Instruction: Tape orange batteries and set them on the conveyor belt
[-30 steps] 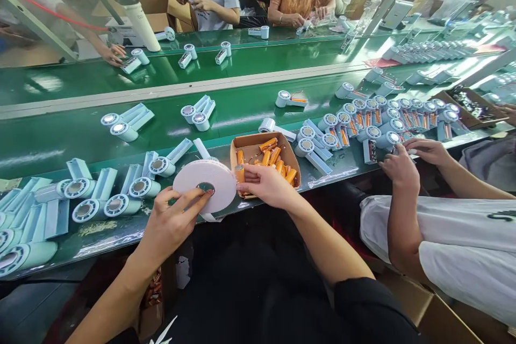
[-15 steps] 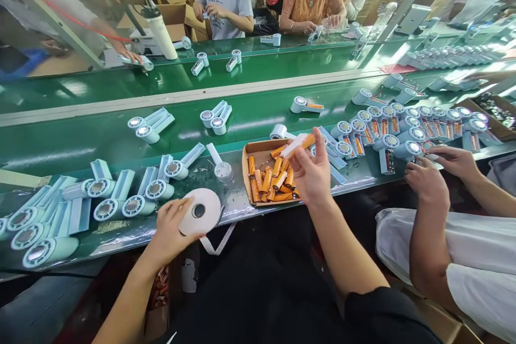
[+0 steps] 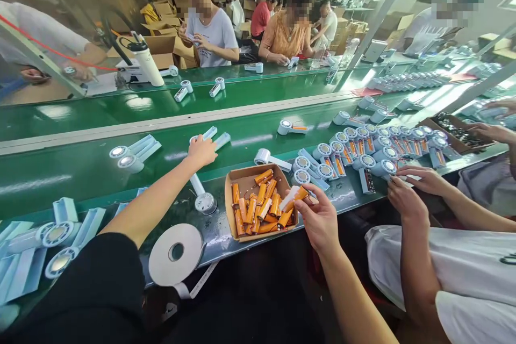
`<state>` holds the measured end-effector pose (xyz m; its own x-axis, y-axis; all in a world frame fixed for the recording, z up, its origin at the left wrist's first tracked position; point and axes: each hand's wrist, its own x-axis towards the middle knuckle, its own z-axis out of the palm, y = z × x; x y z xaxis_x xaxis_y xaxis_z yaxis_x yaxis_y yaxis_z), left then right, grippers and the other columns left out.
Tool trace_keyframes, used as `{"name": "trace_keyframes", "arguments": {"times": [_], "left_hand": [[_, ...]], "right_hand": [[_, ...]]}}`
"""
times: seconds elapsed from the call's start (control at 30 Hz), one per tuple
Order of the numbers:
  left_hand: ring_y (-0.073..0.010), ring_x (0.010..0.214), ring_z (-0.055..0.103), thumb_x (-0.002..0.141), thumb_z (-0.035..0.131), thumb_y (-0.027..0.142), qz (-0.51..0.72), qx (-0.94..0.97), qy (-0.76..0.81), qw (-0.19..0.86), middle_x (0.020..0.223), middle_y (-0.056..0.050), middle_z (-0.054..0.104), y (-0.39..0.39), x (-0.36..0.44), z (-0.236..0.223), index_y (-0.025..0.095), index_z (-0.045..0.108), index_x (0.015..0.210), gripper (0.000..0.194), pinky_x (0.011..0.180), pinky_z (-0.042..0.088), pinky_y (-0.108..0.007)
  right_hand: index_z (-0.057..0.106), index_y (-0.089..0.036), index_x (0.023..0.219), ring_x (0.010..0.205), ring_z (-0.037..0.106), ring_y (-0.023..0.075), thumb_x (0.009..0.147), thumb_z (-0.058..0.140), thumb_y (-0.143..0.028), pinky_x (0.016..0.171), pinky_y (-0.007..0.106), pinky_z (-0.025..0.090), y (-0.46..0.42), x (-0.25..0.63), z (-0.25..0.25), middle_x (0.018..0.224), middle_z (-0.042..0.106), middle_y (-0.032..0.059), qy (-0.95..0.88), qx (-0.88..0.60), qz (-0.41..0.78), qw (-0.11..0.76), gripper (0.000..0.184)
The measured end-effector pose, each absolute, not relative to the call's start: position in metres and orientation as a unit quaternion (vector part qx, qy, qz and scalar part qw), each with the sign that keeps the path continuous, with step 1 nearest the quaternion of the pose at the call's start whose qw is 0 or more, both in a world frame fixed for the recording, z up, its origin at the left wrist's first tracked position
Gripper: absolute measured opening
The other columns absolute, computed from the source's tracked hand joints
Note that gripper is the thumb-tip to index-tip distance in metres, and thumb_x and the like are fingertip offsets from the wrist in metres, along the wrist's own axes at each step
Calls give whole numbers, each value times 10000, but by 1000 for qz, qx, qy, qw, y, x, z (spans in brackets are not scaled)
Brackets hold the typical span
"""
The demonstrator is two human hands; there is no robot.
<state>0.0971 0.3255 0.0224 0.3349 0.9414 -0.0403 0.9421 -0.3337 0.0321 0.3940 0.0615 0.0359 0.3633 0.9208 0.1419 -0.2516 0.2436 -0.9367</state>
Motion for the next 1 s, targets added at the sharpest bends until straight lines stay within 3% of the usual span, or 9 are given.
{"name": "trace_keyframes", "arguments": {"times": [0.2,0.27,0.33,0.43,0.57,0.77,1.0], "left_hand": [[-289,1315,602,999,704,418,-36,865,494,85,1356,-107,673,338,86,3,181,709,1202,312,1166,461,-576],[-277,1298,617,1014,687,414,-24,873,475,106,1356,-106,677,344,85,0,187,711,1193,290,1156,482,-554],[-269,1283,626,1021,679,406,-6,878,462,126,1353,-104,679,349,85,-1,188,710,1190,277,1137,505,-540],[-263,1242,647,1017,689,398,23,875,460,151,1338,-104,681,353,85,-3,182,702,1205,287,1093,543,-523],[-244,1171,673,1021,684,405,62,850,489,184,1303,-101,690,353,89,-8,185,698,1213,292,1035,582,-488],[-228,1086,697,1037,658,427,130,786,559,230,1251,-96,700,353,100,-15,177,671,1264,339,966,612,-461],[-243,1133,688,1032,667,421,166,748,588,260,1291,-103,687,356,115,-14,178,662,1291,355,987,607,-476]], "right_hand": [[700,-263,1105,698,780,194,798,905,-428,682,334,642,145,381,46,807,808,-8,-535,-466,365,602,404],[681,-246,1159,730,767,185,878,815,-439,719,325,616,197,357,47,846,817,4,-631,-485,337,504,367],[659,-232,1235,780,757,177,959,709,-375,778,311,585,246,332,47,890,823,11,-731,-517,270,353,315],[651,-216,1293,876,757,197,988,643,-259,835,301,542,298,307,45,962,827,36,-802,-535,182,193,308],[662,-227,1338,983,766,261,1005,614,-248,845,320,527,323,302,37,1072,823,80,-829,-532,140,100,338],[662,-303,1424,1019,767,341,1052,558,-381,845,384,546,326,297,22,1132,811,127,-858,-503,92,-52,394],[716,-296,1366,1193,721,330,1047,545,-414,949,394,539,336,281,25,1328,761,132,-879,-453,64,-133,381]]}}
